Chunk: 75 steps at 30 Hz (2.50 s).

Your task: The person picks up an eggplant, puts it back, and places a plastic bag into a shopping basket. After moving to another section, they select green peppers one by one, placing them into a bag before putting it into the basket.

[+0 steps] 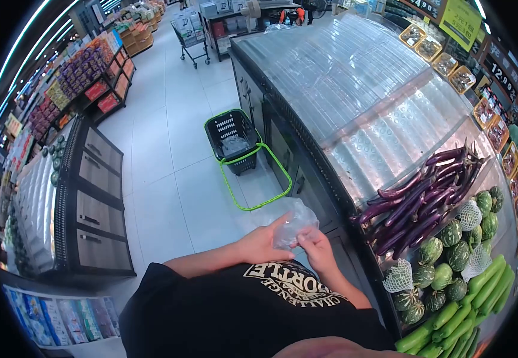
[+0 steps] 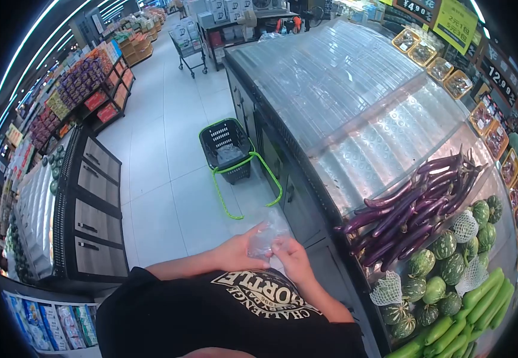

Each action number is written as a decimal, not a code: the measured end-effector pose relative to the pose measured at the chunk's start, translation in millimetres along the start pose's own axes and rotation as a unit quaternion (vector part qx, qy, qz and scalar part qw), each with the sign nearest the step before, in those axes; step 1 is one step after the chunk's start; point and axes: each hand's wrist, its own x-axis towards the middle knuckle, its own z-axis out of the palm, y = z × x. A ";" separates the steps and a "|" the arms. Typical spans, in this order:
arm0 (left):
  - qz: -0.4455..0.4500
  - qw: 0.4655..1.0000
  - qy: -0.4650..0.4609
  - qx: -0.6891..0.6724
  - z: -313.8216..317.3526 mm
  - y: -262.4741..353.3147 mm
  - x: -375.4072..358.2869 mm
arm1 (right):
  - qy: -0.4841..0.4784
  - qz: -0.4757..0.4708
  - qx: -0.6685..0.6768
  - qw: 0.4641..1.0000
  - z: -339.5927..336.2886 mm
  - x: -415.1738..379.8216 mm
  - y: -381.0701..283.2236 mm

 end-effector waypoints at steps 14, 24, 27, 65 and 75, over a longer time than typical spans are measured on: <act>-0.048 0.959 0.251 0.120 -180.8 -173.7 -103.1 | -0.195 0.144 -0.131 0.961 140.9 148.0 131.5; -0.132 0.924 0.359 -0.007 -226.2 -252.6 -135.6 | -0.027 0.324 -0.410 0.852 57.2 187.3 227.4; -0.149 0.925 0.350 0.026 -240.0 -240.8 -126.5 | 0.027 0.442 -0.418 0.793 18.7 192.8 243.4; -0.281 0.872 0.262 0.302 -414.4 -473.3 289.2 | 0.360 0.537 -0.101 0.756 -149.5 338.5 355.2; -0.332 0.924 0.019 0.186 -316.3 -446.4 187.5 | 0.252 0.487 -0.158 0.821 -136.4 351.5 371.6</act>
